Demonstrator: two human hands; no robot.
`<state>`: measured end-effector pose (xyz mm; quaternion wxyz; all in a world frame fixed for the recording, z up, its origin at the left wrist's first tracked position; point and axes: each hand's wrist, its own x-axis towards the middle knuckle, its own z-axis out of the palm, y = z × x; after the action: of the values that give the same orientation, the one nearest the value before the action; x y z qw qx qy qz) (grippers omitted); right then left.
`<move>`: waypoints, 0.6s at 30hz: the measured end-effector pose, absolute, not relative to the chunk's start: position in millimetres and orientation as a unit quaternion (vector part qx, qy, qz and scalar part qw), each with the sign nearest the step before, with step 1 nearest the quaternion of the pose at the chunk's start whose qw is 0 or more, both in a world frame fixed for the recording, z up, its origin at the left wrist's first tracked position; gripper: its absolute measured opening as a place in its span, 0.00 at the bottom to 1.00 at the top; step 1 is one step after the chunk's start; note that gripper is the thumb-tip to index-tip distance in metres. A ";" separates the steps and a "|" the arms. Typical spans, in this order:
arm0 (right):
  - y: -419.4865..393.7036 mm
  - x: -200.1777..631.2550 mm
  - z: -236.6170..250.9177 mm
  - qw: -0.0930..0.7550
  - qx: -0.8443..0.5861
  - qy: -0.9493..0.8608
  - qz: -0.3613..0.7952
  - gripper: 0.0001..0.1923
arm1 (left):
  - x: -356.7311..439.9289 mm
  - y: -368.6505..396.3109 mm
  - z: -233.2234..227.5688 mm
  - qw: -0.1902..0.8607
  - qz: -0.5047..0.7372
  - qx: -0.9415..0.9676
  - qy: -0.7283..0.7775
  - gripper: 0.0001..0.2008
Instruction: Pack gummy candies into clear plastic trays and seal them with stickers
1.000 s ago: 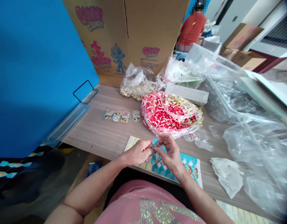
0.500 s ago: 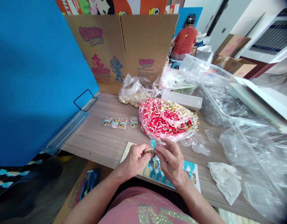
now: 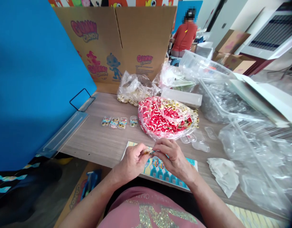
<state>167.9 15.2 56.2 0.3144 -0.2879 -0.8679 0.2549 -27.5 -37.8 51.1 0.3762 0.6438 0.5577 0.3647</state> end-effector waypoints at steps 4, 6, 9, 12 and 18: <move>20.2 164.0 55.6 0.300 -0.251 -0.809 0.439 0.09 | -31.1 -44.8 45.5 0.364 0.380 0.645 0.554 0.10; 19.5 159.9 47.2 0.309 -0.239 -0.766 0.510 0.10 | -31.3 -48.0 43.5 0.365 0.397 0.634 0.555 0.10; 13.4 151.2 29.1 0.350 -0.249 -0.650 0.627 0.11 | -29.2 -50.4 42.1 0.393 0.432 0.594 0.553 0.10; 7.1 142.6 17.6 0.397 -0.269 -0.546 0.687 0.13 | -25.6 -49.7 41.9 0.429 0.476 0.541 0.544 0.11; 14.6 141.6 26.5 0.353 -0.286 -0.608 0.651 0.11 | -17.0 -44.6 31.0 0.518 0.522 0.406 0.542 0.17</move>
<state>141.6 14.6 26.5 0.3525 -0.2857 -0.6082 0.6512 -17.0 -44.6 31.0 0.5184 0.4059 0.5424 0.5219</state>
